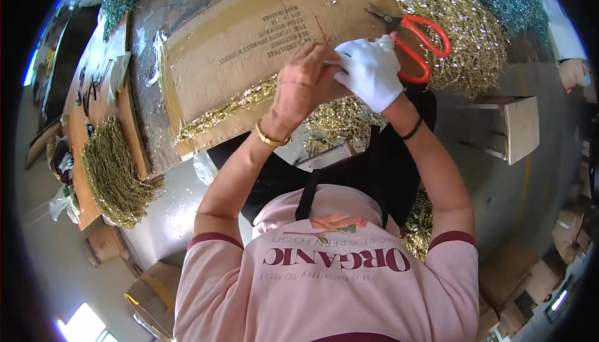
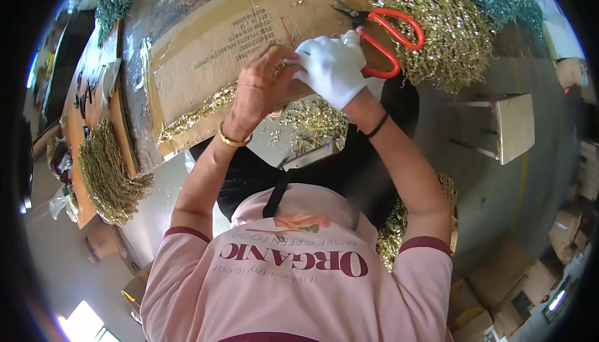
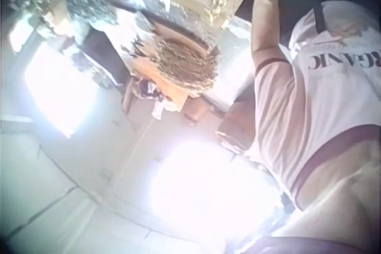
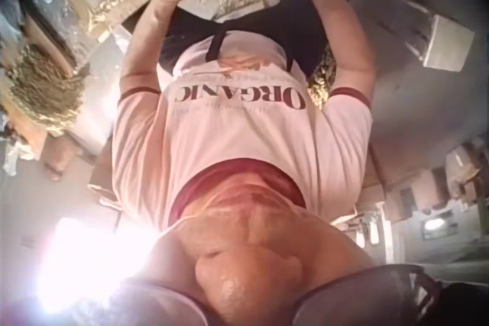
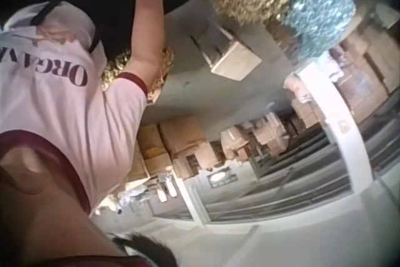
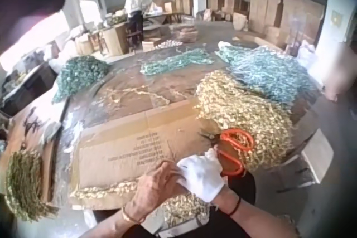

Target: Cutting long strips of gold tinsel garland into smaller pieces using a pair of pliers/cutters and sorting them.

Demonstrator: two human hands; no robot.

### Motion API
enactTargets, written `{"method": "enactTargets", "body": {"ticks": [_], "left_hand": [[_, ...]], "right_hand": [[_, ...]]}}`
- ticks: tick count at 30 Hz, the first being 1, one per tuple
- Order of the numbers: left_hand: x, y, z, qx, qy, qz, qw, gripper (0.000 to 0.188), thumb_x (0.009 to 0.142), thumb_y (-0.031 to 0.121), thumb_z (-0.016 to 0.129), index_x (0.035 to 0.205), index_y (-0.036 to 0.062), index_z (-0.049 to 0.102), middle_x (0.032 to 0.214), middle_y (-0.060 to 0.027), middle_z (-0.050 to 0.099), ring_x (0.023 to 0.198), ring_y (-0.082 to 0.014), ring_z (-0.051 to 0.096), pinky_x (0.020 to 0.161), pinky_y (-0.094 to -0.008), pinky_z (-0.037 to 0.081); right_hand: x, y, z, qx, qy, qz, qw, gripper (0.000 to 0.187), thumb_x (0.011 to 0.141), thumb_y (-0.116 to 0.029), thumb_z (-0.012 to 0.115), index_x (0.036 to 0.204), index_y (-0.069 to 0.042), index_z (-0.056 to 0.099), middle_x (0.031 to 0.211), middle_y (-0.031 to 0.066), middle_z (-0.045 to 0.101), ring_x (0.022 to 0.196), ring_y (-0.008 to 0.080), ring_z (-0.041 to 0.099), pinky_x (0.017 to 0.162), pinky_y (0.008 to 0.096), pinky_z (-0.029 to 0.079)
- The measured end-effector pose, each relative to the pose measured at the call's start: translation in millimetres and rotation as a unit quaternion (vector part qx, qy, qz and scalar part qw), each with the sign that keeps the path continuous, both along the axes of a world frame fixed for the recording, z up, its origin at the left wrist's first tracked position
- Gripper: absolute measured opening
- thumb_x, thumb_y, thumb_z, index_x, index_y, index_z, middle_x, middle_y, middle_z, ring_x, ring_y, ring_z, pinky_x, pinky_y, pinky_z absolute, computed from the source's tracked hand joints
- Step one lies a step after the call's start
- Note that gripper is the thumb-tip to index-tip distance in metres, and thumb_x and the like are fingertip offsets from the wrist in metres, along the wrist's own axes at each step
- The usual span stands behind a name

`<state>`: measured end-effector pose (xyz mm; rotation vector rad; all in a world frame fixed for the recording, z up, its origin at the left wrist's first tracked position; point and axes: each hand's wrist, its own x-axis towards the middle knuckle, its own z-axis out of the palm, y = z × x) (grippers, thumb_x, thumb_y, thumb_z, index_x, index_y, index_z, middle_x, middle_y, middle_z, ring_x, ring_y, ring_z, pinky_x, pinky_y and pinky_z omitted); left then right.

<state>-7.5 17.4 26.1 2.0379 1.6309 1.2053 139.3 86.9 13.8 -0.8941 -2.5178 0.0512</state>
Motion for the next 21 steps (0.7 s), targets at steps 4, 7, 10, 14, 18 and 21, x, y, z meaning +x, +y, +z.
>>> {"method": "enactTargets", "body": {"ticks": [4, 7, 10, 14, 18, 21], "left_hand": [[1.8, 2.5, -17.0, -0.041, -0.076, 0.045, 0.995, 0.016, 0.073, 0.004, 0.063, 0.088, 0.0064, 0.057, 0.088, -0.0084, 0.058, 0.082, -0.0279, 0.057, 0.072, -0.0341, 0.047], [4.6, 0.8, -17.2, -0.045, -0.062, 0.051, 0.996, 0.015, 0.073, 0.004, 0.063, 0.087, 0.0057, 0.058, 0.088, -0.008, 0.058, 0.082, -0.0266, 0.057, 0.071, -0.0338, 0.047], [5.2, 0.7, -17.9, -0.043, -0.049, 0.056, 0.996, 0.015, 0.073, 0.005, 0.064, 0.087, 0.0058, 0.06, 0.087, -0.0073, 0.059, 0.082, -0.0261, 0.057, 0.071, -0.0333, 0.047], [3.5, 0.6, -22.1, -0.009, -0.008, 0.06, 0.998, 0.014, 0.072, 0.006, 0.065, 0.086, 0.0057, 0.062, 0.087, -0.0062, 0.06, 0.08, -0.0253, 0.056, 0.071, -0.0324, 0.046], [3.2, 1.7, -22.4, 0.016, 0.012, 0.045, 0.999, 0.014, 0.071, 0.005, 0.065, 0.085, 0.0057, 0.063, 0.088, -0.0057, 0.061, 0.079, -0.0248, 0.055, 0.071, -0.0325, 0.046], [2.8, 0.9, -23.6, 0.018, 0.026, 0.035, 0.999, 0.015, 0.07, 0.004, 0.066, 0.084, 0.006, 0.063, 0.089, -0.005, 0.061, 0.08, -0.0245, 0.055, 0.072, -0.0325, 0.046]], "right_hand": [[-1.0, -2.4, -4.8, -0.02, 0.079, 0.061, 0.995, 0.022, 0.066, -0.023, 0.068, 0.084, -0.013, 0.062, 0.084, 0.0003, 0.059, 0.079, 0.0203, 0.057, 0.077, 0.0399, 0.038], [0.1, -2.3, -5.7, 0.0, 0.091, 0.036, 0.995, 0.022, 0.066, -0.026, 0.068, 0.084, -0.015, 0.063, 0.084, -0.0008, 0.059, 0.082, 0.0194, 0.056, 0.079, 0.0382, 0.038], [8.1, 2.9, -0.5, 0.014, 0.095, 0.0, 0.995, 0.023, 0.066, -0.028, 0.068, 0.085, -0.016, 0.064, 0.085, -0.0011, 0.059, 0.085, 0.018, 0.055, 0.083, 0.0381, 0.036], [26.2, 16.4, 1.5, 0.034, 0.05, 0.048, 0.997, 0.019, 0.068, -0.023, 0.064, 0.086, -0.016, 0.064, 0.09, -0.0028, 0.058, 0.089, 0.0158, 0.055, 0.087, 0.0361, 0.036], [29.1, 21.0, -3.5, 0.007, 0.039, 0.081, 0.996, 0.015, 0.069, -0.019, 0.061, 0.083, -0.017, 0.064, 0.087, -0.0032, 0.059, 0.087, 0.014, 0.055, 0.088, 0.0351, 0.036], [26.5, 17.4, -2.5, 0.0, 0.045, 0.071, 0.996, 0.014, 0.069, -0.02, 0.063, 0.082, -0.017, 0.065, 0.089, -0.0031, 0.059, 0.088, 0.0142, 0.055, 0.09, 0.0365, 0.035]]}}
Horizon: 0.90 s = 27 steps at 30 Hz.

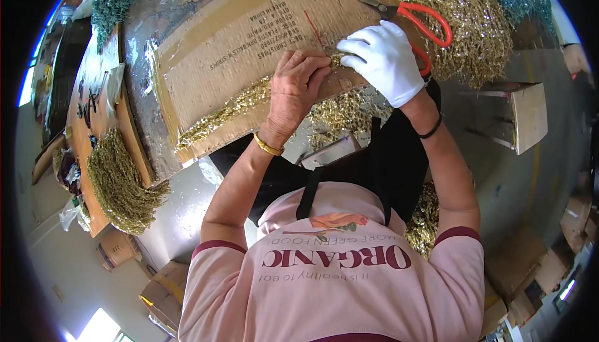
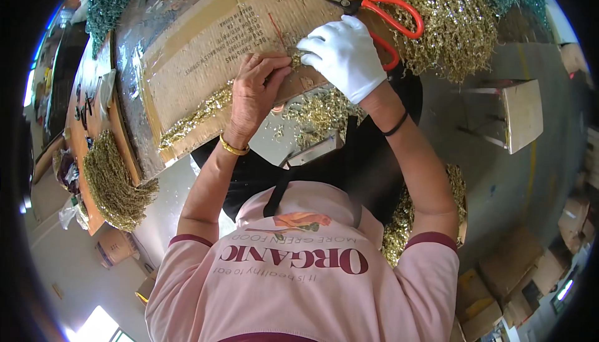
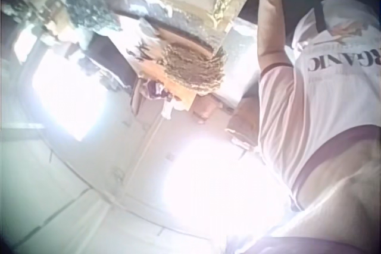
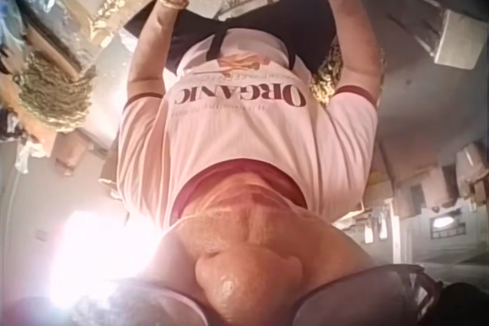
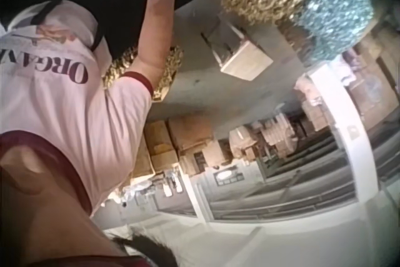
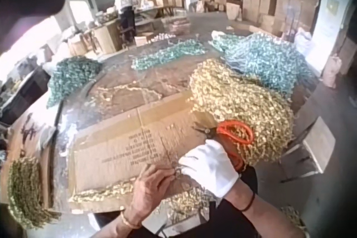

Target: Cutting long strips of gold tinsel garland into smaller pieces using a pair of pliers/cutters and sorting them.

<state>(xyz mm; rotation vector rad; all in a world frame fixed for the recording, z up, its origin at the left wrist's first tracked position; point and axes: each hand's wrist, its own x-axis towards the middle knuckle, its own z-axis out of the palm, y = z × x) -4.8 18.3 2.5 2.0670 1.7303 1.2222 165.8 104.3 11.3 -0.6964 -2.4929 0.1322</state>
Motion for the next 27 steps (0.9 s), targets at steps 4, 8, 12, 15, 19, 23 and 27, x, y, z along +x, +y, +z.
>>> {"method": "enactTargets", "body": {"ticks": [4, 8, 12, 15, 19, 23, 27], "left_hand": [[2.8, -0.7, 0.0, 0.009, 0.022, -0.001, 1.0, 0.015, 0.069, 0.003, 0.065, 0.084, 0.0064, 0.063, 0.088, -0.0039, 0.06, 0.08, -0.0241, 0.053, 0.073, -0.0323, 0.045], [5.1, 0.2, -1.9, 0.021, 0.037, -0.01, 0.999, 0.015, 0.069, 0.003, 0.065, 0.084, 0.0062, 0.062, 0.087, -0.0033, 0.059, 0.08, -0.0236, 0.052, 0.072, -0.0326, 0.045], [3.4, 0.1, -2.7, 0.022, 0.045, -0.008, 0.999, 0.015, 0.069, 0.002, 0.065, 0.083, 0.006, 0.062, 0.086, -0.0032, 0.059, 0.079, -0.0232, 0.052, 0.072, -0.0325, 0.045], [3.4, -0.7, -3.6, 0.027, 0.035, -0.004, 0.999, 0.015, 0.068, 0.003, 0.065, 0.082, 0.0059, 0.062, 0.086, -0.0033, 0.059, 0.079, -0.0232, 0.053, 0.072, -0.0325, 0.045], [2.7, 0.9, -5.5, 0.031, 0.027, -0.003, 0.999, 0.014, 0.069, 0.003, 0.065, 0.082, 0.006, 0.062, 0.084, -0.004, 0.059, 0.077, -0.0237, 0.053, 0.071, -0.033, 0.045], [3.7, 1.0, -4.5, 0.02, 0.024, 0.009, 0.999, 0.015, 0.069, 0.002, 0.065, 0.082, 0.0063, 0.06, 0.082, -0.0061, 0.058, 0.076, -0.0254, 0.053, 0.07, -0.0344, 0.045], [4.6, 1.4, -4.3, 0.015, 0.003, 0.01, 1.0, 0.015, 0.068, 0.002, 0.065, 0.081, 0.0062, 0.057, 0.08, -0.0071, 0.057, 0.076, -0.0262, 0.053, 0.07, -0.035, 0.045]], "right_hand": [[0.3, -2.4, -0.6, 0.012, 0.017, -0.001, 1.0, 0.016, 0.07, -0.022, 0.065, 0.084, -0.016, 0.065, 0.09, -0.0028, 0.059, 0.091, 0.0149, 0.055, 0.092, 0.0395, 0.033], [1.6, -3.8, 0.5, 0.019, 0.013, 0.001, 1.0, 0.018, 0.07, -0.023, 0.067, 0.086, -0.015, 0.065, 0.092, -0.0009, 0.059, 0.09, 0.0165, 0.055, 0.091, 0.0383, 0.035], [16.2, 2.4, 24.0, -0.073, 0.087, -0.073, 0.991, 0.025, 0.069, -0.02, 0.07, 0.091, -0.009, 0.064, 0.097, 0.0055, 0.061, 0.085, 0.023, 0.058, 0.075, 0.0332, 0.046], [48.0, 1.7, 26.4, -0.021, 0.062, -0.2, 0.977, 0.039, 0.068, -0.021, 0.071, 0.101, -0.004, 0.059, 0.1, 0.0116, 0.059, 0.09, 0.0281, 0.057, 0.077, 0.0357, 0.047], [57.6, 9.9, 17.8, 0.013, -0.007, -0.186, 0.982, 0.046, 0.068, -0.026, 0.071, 0.107, -0.004, 0.057, 0.104, 0.0126, 0.057, 0.095, 0.0289, 0.055, 0.081, 0.0369, 0.045], [66.0, 25.7, 16.4, -0.034, -0.036, -0.207, 0.977, 0.049, 0.07, -0.028, 0.07, 0.111, -0.005, 0.055, 0.106, 0.0157, 0.056, 0.096, 0.0305, 0.055, 0.084, 0.0374, 0.044], [70.2, 34.0, 21.3, -0.06, -0.074, -0.209, 0.973, 0.055, 0.068, -0.03, 0.071, 0.113, -0.004, 0.054, 0.106, 0.0172, 0.055, 0.096, 0.0316, 0.054, 0.083, 0.0387, 0.044]]}}
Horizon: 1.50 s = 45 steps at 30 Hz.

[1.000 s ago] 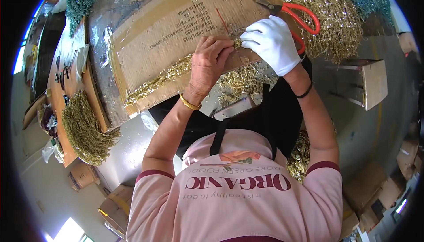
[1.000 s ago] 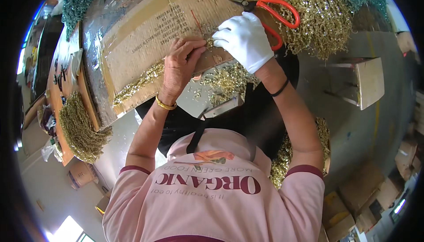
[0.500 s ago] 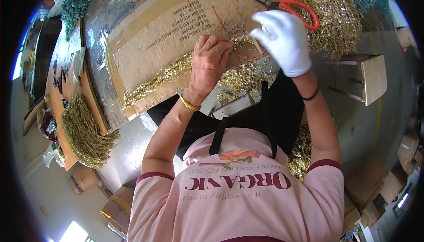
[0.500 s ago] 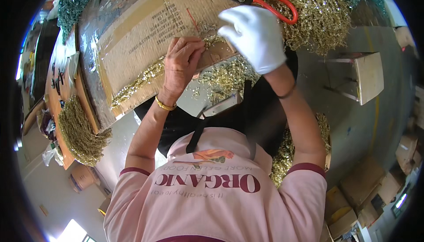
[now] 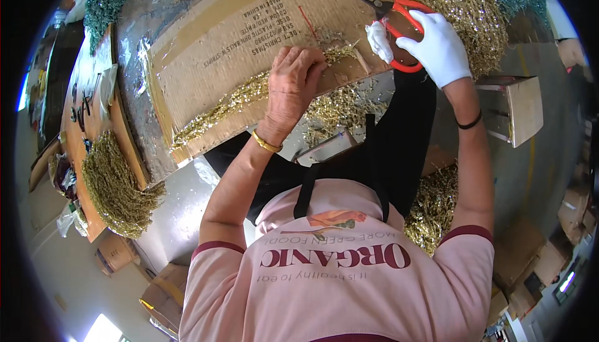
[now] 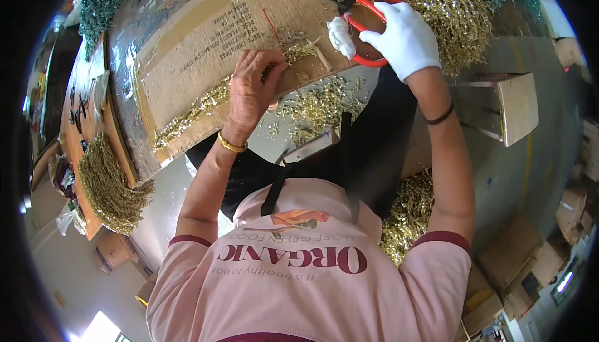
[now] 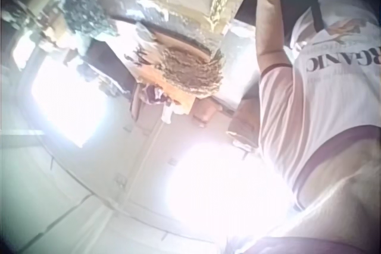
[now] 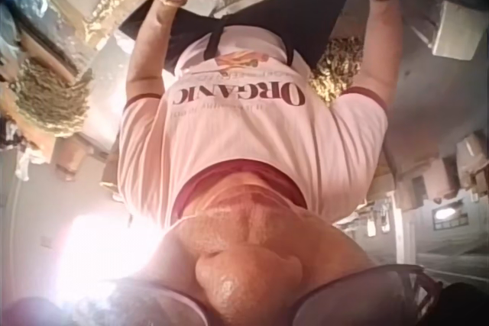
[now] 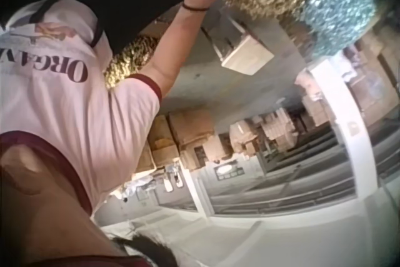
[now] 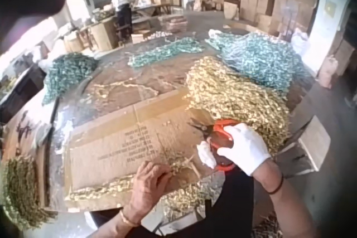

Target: Cutting long strips of gold tinsel garland into smaller pieces using a pair of pliers/cutters and sorting them.

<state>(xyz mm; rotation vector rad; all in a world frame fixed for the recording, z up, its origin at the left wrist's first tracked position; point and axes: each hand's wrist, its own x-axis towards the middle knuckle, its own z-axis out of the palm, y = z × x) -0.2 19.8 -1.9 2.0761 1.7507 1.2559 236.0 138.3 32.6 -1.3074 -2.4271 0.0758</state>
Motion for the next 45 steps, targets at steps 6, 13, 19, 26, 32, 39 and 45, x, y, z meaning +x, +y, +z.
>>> {"method": "enactTargets", "body": {"ticks": [6, 13, 19, 26, 32, 39, 45], "left_hand": [[-4.6, -1.1, 3.2, 0.005, 0.01, -0.024, 1.0, 0.014, 0.068, 0.001, 0.065, 0.079, 0.0058, 0.057, 0.08, -0.0066, 0.058, 0.076, -0.0258, 0.053, 0.07, -0.0349, 0.045], [-10.2, -3.5, 8.5, 0.005, 0.087, -0.036, 0.996, 0.014, 0.068, 0.005, 0.066, 0.08, 0.0101, 0.06, 0.088, 0.0, 0.062, 0.082, -0.0188, 0.056, 0.076, -0.0307, 0.04], [-10.1, -4.4, 6.5, -0.006, 0.074, -0.025, 0.997, 0.013, 0.069, 0.007, 0.065, 0.081, 0.01, 0.061, 0.091, 0.0004, 0.063, 0.083, -0.0187, 0.056, 0.076, -0.0306, 0.04], [-9.9, -7.9, 1.8, -0.014, 0.038, -0.041, 0.998, 0.015, 0.071, 0.006, 0.064, 0.086, 0.0085, 0.062, 0.097, -0.0019, 0.061, 0.085, -0.0218, 0.055, 0.074, -0.0325, 0.042], [-7.6, -9.4, -1.1, 0.008, 0.039, -0.055, 0.998, 0.017, 0.07, 0.004, 0.064, 0.086, 0.0077, 0.062, 0.096, -0.0021, 0.061, 0.085, -0.0222, 0.055, 0.072, -0.0327, 0.043], [-11.9, -11.6, 1.1, -0.001, 0.043, -0.077, 0.996, 0.017, 0.069, 0.003, 0.064, 0.086, 0.0081, 0.062, 0.096, -0.002, 0.061, 0.084, -0.0221, 0.055, 0.072, -0.0326, 0.044], [-9.6, -9.4, -0.5, -0.003, 0.017, -0.088, 0.996, 0.017, 0.069, 0.003, 0.064, 0.085, 0.0074, 0.062, 0.095, -0.0024, 0.061, 0.085, -0.022, 0.055, 0.073, -0.0327, 0.044]], "right_hand": [[-22.3, 5.8, 20.0, -0.108, -0.15, -0.077, 0.98, 0.055, 0.063, -0.032, 0.071, 0.109, -0.006, 0.054, 0.1, 0.0177, 0.055, 0.096, 0.0326, 0.054, 0.083, 0.0385, 0.044], [-19.2, 9.9, 22.1, -0.155, -0.112, -0.057, 0.98, 0.051, 0.066, -0.028, 0.067, 0.11, -0.006, 0.052, 0.101, 0.0163, 0.057, 0.096, 0.0308, 0.056, 0.083, 0.0363, 0.044], [-5.5, 22.0, 8.2, -0.207, 0.191, -0.044, 0.958, 0.039, 0.077, -0.009, 0.062, 0.111, 0.001, 0.048, 0.097, 0.0099, 0.06, 0.089, 0.015, 0.058, 0.079, 0.0282, 0.046], [-1.1, 14.1, -1.4, -0.216, 0.345, -0.019, 0.913, 0.038, 0.081, -0.002, 0.057, 0.117, 0.001, 0.044, 0.095, 0.0064, 0.057, 0.084, 0.0094, 0.055, 0.067, 0.0234, 0.047], [14.5, 4.8, 5.3, -0.319, 0.532, 0.061, 0.782, 0.048, 0.094, -0.028, 0.033, 0.127, 0.007, 0.034, 0.078, 0.0045, 0.049, 0.068, 0.0105, 0.046, 0.06, 0.0222, 0.042], [19.7, -55.7, 12.8, -0.528, 0.529, 0.073, 0.66, 0.074, 0.087, -0.055, 0.03, 0.124, 0.009, 0.039, 0.079, 0.0089, 0.054, 0.073, 0.015, 0.053, 0.061, 0.0282, 0.043], [19.7, -124.2, -31.1, -0.769, 0.461, 0.003, 0.443, 0.047, 0.093, -0.037, 0.04, 0.119, 0.001, 0.042, 0.092, 0.0028, 0.056, 0.081, 0.0073, 0.055, 0.064, 0.0186, 0.043]]}}
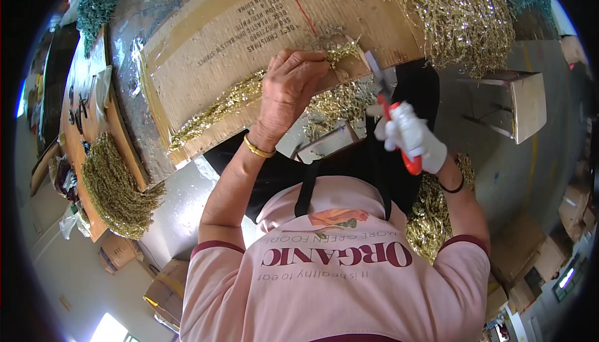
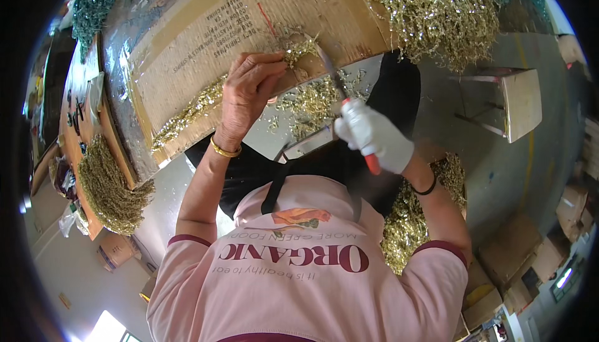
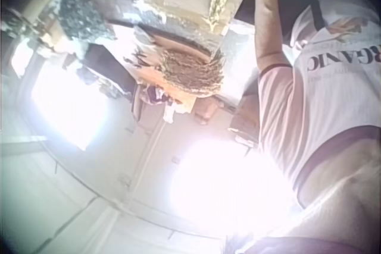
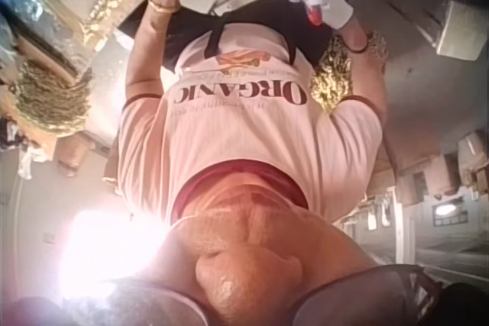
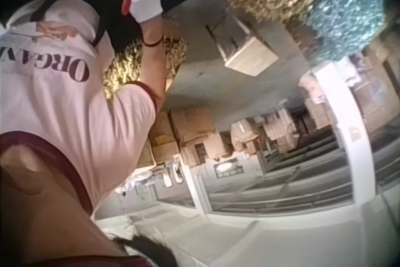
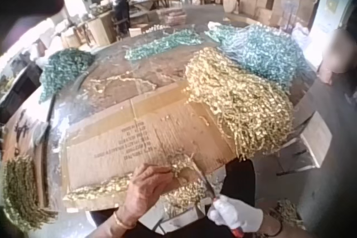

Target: Cutting long strips of gold tinsel garland into smaller pieces using a pair of pliers/cutters and sorting them.

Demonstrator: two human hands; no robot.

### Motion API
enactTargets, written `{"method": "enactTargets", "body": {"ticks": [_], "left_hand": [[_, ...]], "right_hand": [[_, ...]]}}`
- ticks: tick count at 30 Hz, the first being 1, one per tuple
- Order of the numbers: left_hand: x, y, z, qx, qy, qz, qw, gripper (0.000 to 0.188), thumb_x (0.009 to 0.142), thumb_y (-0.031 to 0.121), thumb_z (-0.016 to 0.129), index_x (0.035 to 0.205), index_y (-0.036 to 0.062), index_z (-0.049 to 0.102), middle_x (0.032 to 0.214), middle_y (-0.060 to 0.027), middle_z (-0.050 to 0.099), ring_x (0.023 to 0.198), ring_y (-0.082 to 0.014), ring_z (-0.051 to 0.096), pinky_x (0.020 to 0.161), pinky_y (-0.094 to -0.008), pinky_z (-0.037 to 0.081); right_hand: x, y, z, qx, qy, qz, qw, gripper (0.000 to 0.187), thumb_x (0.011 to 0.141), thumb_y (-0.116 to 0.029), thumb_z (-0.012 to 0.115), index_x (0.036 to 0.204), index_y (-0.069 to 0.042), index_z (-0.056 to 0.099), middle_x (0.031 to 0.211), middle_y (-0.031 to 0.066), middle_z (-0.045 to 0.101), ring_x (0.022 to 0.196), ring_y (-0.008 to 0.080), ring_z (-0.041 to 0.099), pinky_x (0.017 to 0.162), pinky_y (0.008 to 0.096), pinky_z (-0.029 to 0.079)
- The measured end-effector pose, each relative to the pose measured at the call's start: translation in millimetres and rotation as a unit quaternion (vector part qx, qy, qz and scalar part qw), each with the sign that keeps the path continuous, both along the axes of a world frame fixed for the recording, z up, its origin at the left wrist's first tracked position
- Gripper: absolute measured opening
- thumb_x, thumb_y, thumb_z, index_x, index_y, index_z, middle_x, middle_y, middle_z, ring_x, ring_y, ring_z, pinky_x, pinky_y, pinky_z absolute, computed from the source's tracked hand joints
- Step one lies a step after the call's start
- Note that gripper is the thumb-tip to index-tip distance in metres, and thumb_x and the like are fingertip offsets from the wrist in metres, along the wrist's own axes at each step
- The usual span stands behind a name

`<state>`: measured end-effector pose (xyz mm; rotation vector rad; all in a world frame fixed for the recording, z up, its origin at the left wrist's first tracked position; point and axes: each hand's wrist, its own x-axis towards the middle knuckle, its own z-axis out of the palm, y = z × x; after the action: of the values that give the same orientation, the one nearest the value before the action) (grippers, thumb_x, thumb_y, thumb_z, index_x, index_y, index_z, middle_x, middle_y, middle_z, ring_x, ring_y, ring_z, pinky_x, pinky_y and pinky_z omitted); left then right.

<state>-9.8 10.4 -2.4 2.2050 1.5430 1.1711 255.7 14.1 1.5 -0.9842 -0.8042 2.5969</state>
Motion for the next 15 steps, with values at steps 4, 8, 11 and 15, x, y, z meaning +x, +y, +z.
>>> {"method": "enactTargets", "body": {"ticks": [4, 8, 11, 15], "left_hand": [[-0.4, -1.8, 1.8, -0.016, 0.002, 0.01, 1.0, 0.017, 0.068, 0.003, 0.064, 0.085, 0.0072, 0.062, 0.095, -0.0029, 0.061, 0.085, -0.0221, 0.055, 0.074, -0.0326, 0.043], [0.1, -0.4, 0.9, -0.013, -0.006, 0.007, 1.0, 0.017, 0.069, 0.003, 0.064, 0.086, 0.0074, 0.062, 0.095, -0.0028, 0.061, 0.085, -0.022, 0.055, 0.074, -0.0321, 0.043], [-0.3, -0.8, 1.0, -0.014, -0.003, 0.006, 1.0, 0.017, 0.069, 0.004, 0.064, 0.086, 0.0074, 0.062, 0.096, -0.0027, 0.061, 0.085, -0.0219, 0.055, 0.074, -0.0319, 0.043], [-0.9, -1.5, 0.1, -0.014, -0.008, 0.007, 1.0, 0.017, 0.07, 0.004, 0.064, 0.086, 0.0074, 0.062, 0.096, -0.0027, 0.061, 0.085, -0.0218, 0.055, 0.074, -0.032, 0.042]], "right_hand": [[-11.2, -9.0, -14.6, 0.035, -0.13, 0.154, 0.979, 0.041, 0.089, -0.017, 0.048, 0.127, -0.008, 0.036, 0.108, -0.0004, 0.053, 0.098, 0.0074, 0.053, 0.071, 0.0155, 0.043], [-17.1, -9.4, -24.6, 0.001, 0.016, 0.14, 0.99, 0.048, 0.087, -0.003, 0.041, 0.133, -0.01, 0.029, 0.12, 0.0003, 0.046, 0.105, 0.0064, 0.049, 0.072, 0.0143, 0.043], [-24.0, -7.6, -21.4, -0.013, -0.011, 0.143, 0.99, 0.046, 0.089, -0.002, 0.036, 0.133, -0.009, 0.028, 0.122, 0.0007, 0.045, 0.106, 0.0069, 0.048, 0.076, 0.016, 0.043], [-48.7, -12.1, 1.0, 0.05, -0.06, 0.059, 0.995, 0.023, 0.088, -0.035, 0.052, 0.081, -0.013, 0.047, 0.066, -0.0079, 0.04, 0.055, 0.0026, 0.035, 0.05, 0.0191, 0.031]]}}
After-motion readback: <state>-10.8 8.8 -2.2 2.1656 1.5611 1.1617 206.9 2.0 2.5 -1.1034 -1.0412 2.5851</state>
